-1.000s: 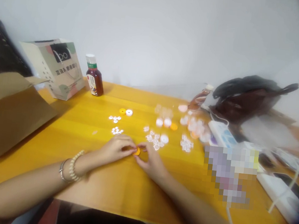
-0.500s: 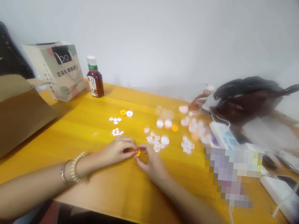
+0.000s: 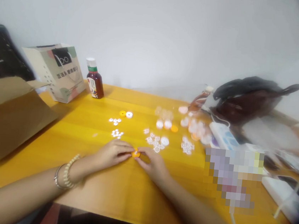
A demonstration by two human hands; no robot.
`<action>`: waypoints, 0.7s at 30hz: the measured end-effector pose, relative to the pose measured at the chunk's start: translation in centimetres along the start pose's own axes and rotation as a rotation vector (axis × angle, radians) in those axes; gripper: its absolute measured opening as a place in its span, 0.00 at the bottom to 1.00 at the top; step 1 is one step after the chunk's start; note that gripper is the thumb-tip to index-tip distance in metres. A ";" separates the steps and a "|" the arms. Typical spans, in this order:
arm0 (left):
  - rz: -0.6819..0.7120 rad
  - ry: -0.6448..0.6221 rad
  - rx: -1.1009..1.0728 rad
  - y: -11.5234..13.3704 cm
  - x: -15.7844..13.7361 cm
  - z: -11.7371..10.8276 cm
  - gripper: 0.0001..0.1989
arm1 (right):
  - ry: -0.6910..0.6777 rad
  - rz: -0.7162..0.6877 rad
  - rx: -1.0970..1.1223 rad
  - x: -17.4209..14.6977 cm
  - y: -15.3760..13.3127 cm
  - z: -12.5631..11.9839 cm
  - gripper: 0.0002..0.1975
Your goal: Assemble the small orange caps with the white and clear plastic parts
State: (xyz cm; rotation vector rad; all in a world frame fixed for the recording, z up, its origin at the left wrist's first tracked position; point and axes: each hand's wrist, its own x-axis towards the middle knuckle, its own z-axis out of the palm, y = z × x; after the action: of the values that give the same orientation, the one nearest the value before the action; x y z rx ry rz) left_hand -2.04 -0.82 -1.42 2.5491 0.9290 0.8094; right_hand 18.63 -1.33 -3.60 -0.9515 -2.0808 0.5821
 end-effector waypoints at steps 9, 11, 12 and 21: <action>0.056 -0.006 0.113 0.2 -0.1 -0.1 0.13 | 0.018 -0.038 -0.026 0.0 0.0 0.0 0.09; 0.055 -0.008 0.133 0.3 -0.1 -0.1 0.12 | 0.021 -0.032 -0.029 -0.1 0.0 0.1 0.09; 0.055 -0.010 0.144 0.3 -0.1 -0.1 0.12 | 0.021 -0.032 -0.029 -0.1 0.0 0.1 0.09; 0.075 -0.045 0.270 0.4 -0.4 -0.2 0.13 | 0.020 -0.079 -0.096 -0.1 0.1 0.2 0.04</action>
State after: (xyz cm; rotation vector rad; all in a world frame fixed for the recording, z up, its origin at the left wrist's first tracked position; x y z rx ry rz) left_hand -2.23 -1.38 -1.30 2.8360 0.9933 0.6835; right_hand 18.58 -1.37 -3.79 -0.9206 -2.1340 0.4335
